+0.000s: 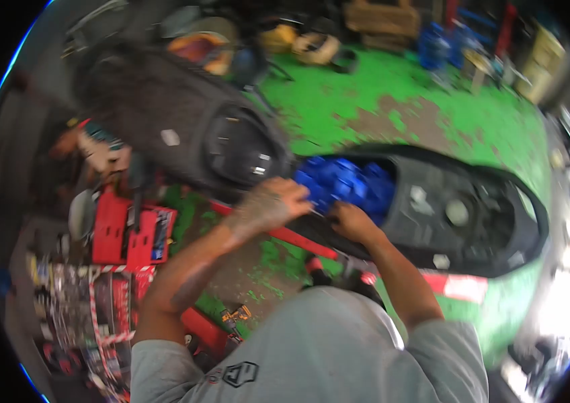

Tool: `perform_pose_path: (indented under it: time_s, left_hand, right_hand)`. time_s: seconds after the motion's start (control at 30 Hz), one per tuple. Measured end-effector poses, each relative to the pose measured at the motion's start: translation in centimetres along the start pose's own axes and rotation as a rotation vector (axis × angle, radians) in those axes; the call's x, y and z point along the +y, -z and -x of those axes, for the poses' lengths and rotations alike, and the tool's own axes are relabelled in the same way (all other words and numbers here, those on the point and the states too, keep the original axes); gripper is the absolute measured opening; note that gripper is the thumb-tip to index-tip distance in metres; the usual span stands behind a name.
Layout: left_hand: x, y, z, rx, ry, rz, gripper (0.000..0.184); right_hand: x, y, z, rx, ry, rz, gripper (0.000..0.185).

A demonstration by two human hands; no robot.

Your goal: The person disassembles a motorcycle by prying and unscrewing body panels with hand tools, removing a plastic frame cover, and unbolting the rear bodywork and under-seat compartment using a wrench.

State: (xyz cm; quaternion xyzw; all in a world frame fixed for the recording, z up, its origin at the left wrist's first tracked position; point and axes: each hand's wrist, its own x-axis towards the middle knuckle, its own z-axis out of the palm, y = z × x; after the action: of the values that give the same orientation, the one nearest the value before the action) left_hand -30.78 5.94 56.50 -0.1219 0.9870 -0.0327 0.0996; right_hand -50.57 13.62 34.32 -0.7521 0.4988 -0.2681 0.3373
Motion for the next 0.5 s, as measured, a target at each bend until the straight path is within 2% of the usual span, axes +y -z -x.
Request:
perform_pose_path:
  time_s: [0.03, 0.07, 0.1, 0.13, 0.17, 0.2, 0.27, 0.3, 0.33, 0.37, 0.4, 0.47, 0.5]
  left_hand:
    - [-0.3, -1.0, 0.4, 0.081, -0.002, 0.021, 0.015]
    - [-0.2, -1.8, 0.6, 0.048, 0.081, 0.124, 0.015]
    - [0.0, -0.9, 0.9, 0.104, 0.054, 0.143, 0.014]
    - [0.6, -0.2, 0.5, 0.023, 0.133, 0.139, 0.013]
    - [0.5, -0.4, 0.3, 0.031, 0.114, 0.133, 0.015]
    - [0.6, 1.1, 0.1, -0.123, 0.135, 0.092, 0.022]
    - [-0.1, -4.9, -1.2, 0.103, 0.256, 0.18, 0.03]
    - [-0.3, -6.3, -2.4, -0.049, 0.434, 0.21, 0.034]
    - [-0.5, -6.7, -3.5, -0.252, 0.57, 0.306, 0.028]
    - [-5.0, -11.4, -7.3, -0.646, -0.274, 0.165, 0.022]
    - [-5.2, -11.1, -7.3, -0.633, -0.243, 0.148, 0.022]
    - [-5.2, -9.9, -7.4, -0.499, -0.253, 0.312, 0.024]
    - [-5.1, -9.1, -7.4, -0.433, -0.264, 0.391, 0.025]
  right_hand:
    - [-0.9, 0.7, 0.0, -0.031, -0.057, 0.027, 0.03]
    - [0.0, 0.2, -0.3, -0.037, -0.024, 0.011, 0.03]
    - [-0.2, -0.1, -0.6, 0.012, -0.014, 0.05, 0.031]
    - [0.9, -1.1, -0.9, 0.059, 0.035, 0.051, 0.032]
    - [0.1, -0.6, -1.6, -0.002, -0.003, 0.047, 0.03]
    - [-0.6, -0.4, -1.8, 0.009, -0.01, -0.027, 0.027]
    - [-0.6, -0.5, -1.2, 0.06, 0.065, -0.04, 0.026]
    - [-0.7, -0.5, -1.4, 0.096, 0.083, -0.056, 0.028]
    - [-1.7, -0.2, -1.6, 0.158, 0.115, -0.084, 0.028]
    - [-3.1, 0.0, -1.6, 0.223, 0.14, -0.114, 0.028]
    - [-3.9, 0.2, -1.7, 0.221, 0.174, -0.101, 0.028]
    - [-4.6, 0.7, -1.8, 0.119, -0.036, -0.21, 0.025]
    - [-4.0, 0.6, -2.0, 0.12, -0.013, -0.2, 0.025]
